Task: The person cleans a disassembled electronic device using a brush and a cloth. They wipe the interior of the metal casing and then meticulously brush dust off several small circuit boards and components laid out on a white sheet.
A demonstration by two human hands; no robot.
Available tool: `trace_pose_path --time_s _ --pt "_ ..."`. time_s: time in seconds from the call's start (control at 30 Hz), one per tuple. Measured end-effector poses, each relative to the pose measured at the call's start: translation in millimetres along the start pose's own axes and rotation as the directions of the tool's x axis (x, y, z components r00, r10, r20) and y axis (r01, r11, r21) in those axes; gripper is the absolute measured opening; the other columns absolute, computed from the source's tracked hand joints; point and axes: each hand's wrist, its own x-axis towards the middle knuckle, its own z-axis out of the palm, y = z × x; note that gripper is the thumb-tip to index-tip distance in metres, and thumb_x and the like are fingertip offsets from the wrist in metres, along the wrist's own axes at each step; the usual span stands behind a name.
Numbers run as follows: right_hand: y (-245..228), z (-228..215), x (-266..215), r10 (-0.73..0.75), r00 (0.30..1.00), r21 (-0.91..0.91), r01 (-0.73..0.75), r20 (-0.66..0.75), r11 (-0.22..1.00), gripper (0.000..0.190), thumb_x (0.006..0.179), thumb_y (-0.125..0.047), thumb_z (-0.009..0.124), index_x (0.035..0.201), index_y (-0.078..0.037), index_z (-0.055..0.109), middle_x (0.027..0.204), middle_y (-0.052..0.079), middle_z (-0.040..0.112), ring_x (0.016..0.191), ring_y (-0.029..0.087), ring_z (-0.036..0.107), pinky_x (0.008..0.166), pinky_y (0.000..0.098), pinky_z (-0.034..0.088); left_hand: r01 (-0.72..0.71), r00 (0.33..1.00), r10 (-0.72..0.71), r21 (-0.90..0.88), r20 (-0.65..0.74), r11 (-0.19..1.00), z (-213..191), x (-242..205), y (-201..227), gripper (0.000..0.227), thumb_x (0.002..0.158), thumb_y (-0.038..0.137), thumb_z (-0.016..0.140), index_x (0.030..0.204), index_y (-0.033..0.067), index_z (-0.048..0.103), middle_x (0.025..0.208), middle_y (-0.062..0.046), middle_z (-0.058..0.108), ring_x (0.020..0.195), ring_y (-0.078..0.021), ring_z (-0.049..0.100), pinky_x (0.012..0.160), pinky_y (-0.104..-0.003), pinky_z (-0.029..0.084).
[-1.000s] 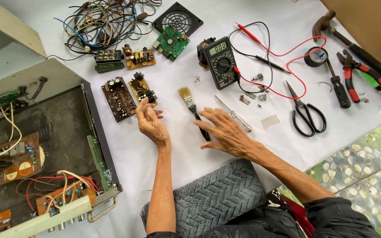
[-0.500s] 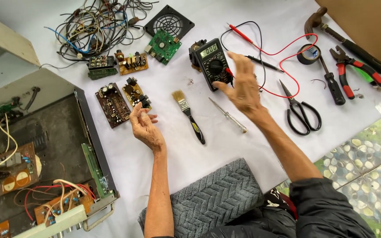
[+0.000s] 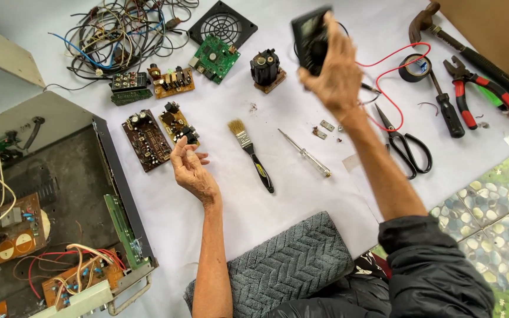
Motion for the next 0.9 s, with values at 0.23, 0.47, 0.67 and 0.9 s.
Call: trace_pose_path --time_s 0.23,0.47,0.67,0.9 --pt "89.2 25.4 58.4 0.047 0.98 -0.246 0.002 0.193 0.969 0.095 0.072 -0.033 0.079 0.154 -0.015 0.033 0.115 0.022 0.055 0.098 0.039 0.052 0.074 0.0532 0.052 -0.011 1.0 0.011 0.028 -0.001 1.0 1.5 -1.1 4.5 0.029 0.104 0.01 0.046 0.124 0.0108 0.066 0.096 -0.007 0.064 0.067 -0.0157 0.063 0.058 -0.025 0.052" --pt "122.0 40.1 62.1 0.031 0.929 -0.16 0.03 0.369 0.987 0.077 0.079 -0.03 0.066 0.15 -0.009 0.044 0.126 0.025 0.058 0.101 0.043 0.047 0.085 0.0555 0.042 -0.009 1.0 0.009 0.038 0.016 0.999 2.6 -2.7 7.1 0.028 0.105 0.01 0.046 0.125 0.0107 0.065 0.097 -0.008 0.064 0.07 -0.0164 0.065 0.059 -0.026 0.053" --pt "81.8 -11.8 -17.2 -0.422 0.881 0.039 0.424 0.214 0.905 0.038 0.095 -0.025 0.076 0.128 -0.008 0.068 0.139 0.022 0.058 0.121 0.04 0.049 0.099 0.0561 0.043 -0.01 1.0 0.009 0.02 0.017 1.0 2.0 -0.4 1.6 0.028 0.104 0.01 0.046 0.125 0.0115 0.065 0.097 -0.007 0.064 0.07 -0.0157 0.064 0.059 -0.025 0.052" --pt "59.6 -26.5 -92.2 -0.264 0.884 0.031 0.273 0.387 0.961 0.072 0.081 -0.067 0.076 0.136 -0.022 0.06 0.141 0.01 0.052 0.13 0.032 0.047 0.111 0.0462 0.039 -0.109 0.994 0.11 -0.05 0.026 0.993 -0.7 1.1 -15.7 0.024 0.106 0.012 0.052 0.125 0.008 0.066 0.096 -0.008 0.067 0.07 -0.0119 0.067 0.057 -0.02 0.057"
